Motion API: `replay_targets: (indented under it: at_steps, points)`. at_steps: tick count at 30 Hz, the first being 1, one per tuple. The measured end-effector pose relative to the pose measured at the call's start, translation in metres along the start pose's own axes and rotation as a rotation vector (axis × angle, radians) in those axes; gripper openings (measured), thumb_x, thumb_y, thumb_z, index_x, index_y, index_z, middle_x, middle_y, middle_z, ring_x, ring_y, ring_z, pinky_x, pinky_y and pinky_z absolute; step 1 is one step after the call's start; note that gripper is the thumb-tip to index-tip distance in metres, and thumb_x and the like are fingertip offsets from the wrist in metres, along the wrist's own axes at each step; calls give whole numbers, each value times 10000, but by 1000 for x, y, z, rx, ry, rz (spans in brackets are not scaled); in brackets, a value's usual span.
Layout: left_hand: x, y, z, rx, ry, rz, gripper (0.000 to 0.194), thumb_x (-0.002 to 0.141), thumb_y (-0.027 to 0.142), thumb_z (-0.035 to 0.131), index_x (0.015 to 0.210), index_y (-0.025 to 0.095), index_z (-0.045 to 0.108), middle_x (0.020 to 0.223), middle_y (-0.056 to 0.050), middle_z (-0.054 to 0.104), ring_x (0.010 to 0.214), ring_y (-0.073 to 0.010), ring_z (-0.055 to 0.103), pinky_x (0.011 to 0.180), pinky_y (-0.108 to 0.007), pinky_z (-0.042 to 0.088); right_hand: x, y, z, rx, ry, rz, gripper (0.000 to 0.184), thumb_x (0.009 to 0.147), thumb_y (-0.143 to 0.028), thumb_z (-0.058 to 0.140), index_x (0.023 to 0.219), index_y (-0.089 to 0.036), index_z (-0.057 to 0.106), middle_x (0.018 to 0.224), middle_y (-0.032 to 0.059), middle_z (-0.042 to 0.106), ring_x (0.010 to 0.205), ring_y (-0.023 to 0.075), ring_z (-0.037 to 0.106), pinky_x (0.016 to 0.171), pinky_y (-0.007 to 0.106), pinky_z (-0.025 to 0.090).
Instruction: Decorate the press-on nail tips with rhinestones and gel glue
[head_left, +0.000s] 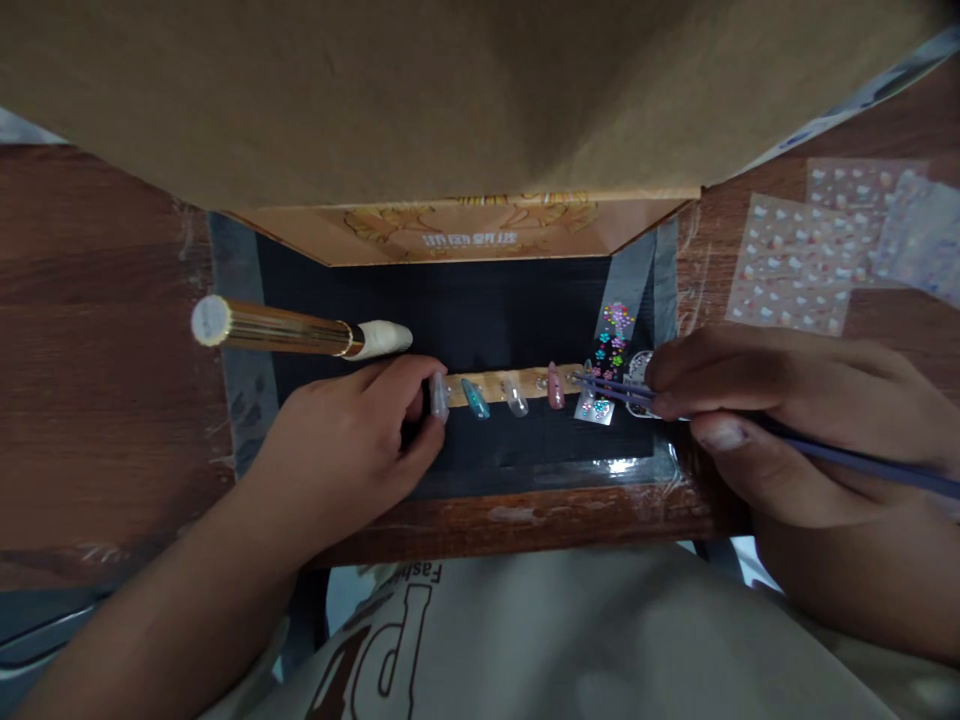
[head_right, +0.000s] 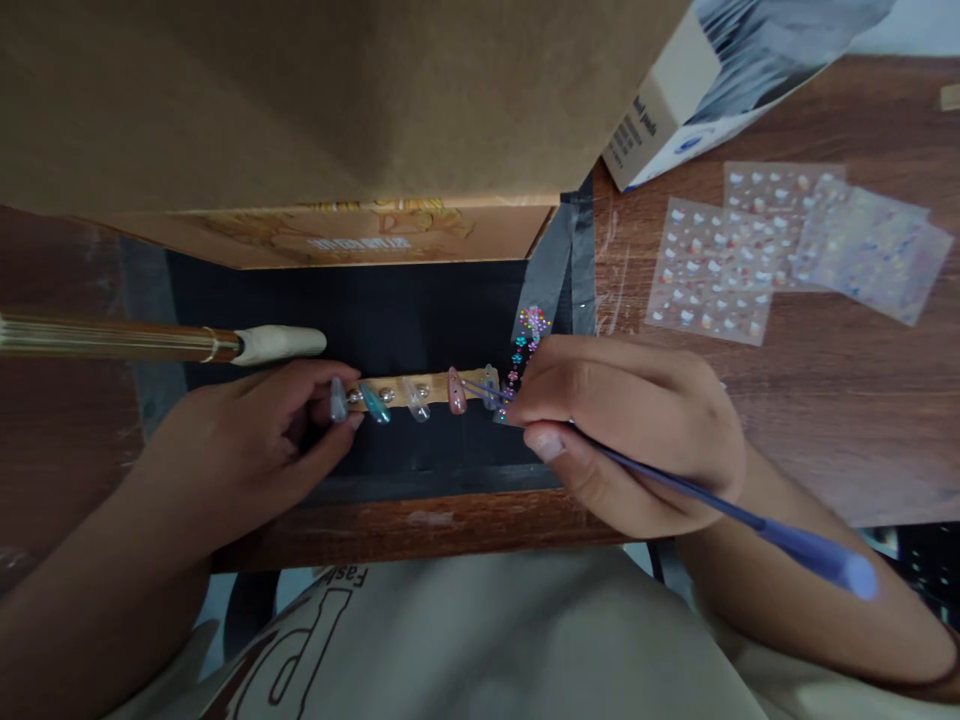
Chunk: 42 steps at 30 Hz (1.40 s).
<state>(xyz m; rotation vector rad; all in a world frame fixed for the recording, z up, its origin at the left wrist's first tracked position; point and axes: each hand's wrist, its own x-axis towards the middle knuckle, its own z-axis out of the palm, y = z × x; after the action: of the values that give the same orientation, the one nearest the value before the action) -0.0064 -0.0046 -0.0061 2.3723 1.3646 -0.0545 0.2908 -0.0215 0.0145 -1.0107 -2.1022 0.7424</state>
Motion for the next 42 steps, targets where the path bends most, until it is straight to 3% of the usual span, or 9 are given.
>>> replay_targets:
  at_steps: [3, 14, 19, 27, 32, 36, 42]
  points:
    - [0, 0, 0, -4, -2, 4, 214, 904, 287, 515, 1083, 219, 611, 736, 25, 636, 609, -143, 608, 576, -283, 413, 0, 8, -4, 8, -62, -79, 133, 869, -122, 589, 980, -179, 636, 842, 27, 665, 742, 117, 671, 597, 227, 562]
    - [-1, 1, 2, 0, 12, 5, 227, 911, 309, 503, 1100, 228, 600, 747, 33, 633, 627, -137, 617, 586, -276, 414, 0, 0, -1, -65, -29, -4, 121, 908, -123, 532, 921, -194, 629, 812, 24, 668, 760, 117, 680, 634, 227, 566]
    - [-1, 0, 2, 0, 4, 2, 220, 907, 301, 517, 1099, 228, 597, 749, 35, 641, 618, -129, 613, 586, -272, 418, 1, 3, -9, 2, -106, -12, 119, 940, -195, 508, 958, -191, 625, 838, 48, 667, 763, 122, 673, 640, 243, 587]
    - [0, 1, 1, 8, 18, 8, 234, 904, 310, 514, 1104, 224, 602, 744, 31, 637, 607, -126, 601, 579, -270, 413, -5, 1, -15, -88, 41, 108, 120, 931, -270, 516, 910, -243, 631, 812, 25, 687, 736, 135, 693, 560, 293, 550]
    - [0, 1, 0, -9, 20, 19, 231, 905, 303, 507, 1096, 219, 607, 744, 29, 635, 605, -129, 598, 587, -275, 424, -5, -3, -15, -87, 8, 66, 115, 929, -272, 519, 956, -255, 629, 837, 27, 700, 771, 152, 704, 568, 316, 548]
    - [0, 0, 0, -11, -8, -11, 241, 907, 324, 502, 1103, 234, 610, 753, 29, 640, 619, -132, 603, 598, -277, 422, -1, -14, -11, -124, 59, 249, 131, 959, -223, 477, 922, -240, 602, 831, 17, 679, 744, 124, 689, 651, 290, 576]
    - [-1, 1, 1, -8, -5, -22, 237, 903, 321, 498, 1091, 239, 615, 741, 34, 636, 625, -135, 607, 593, -275, 414, 3, 0, -13, -17, -143, -14, 118, 927, -188, 510, 941, -211, 625, 825, 53, 663, 725, 138, 672, 580, 262, 561]
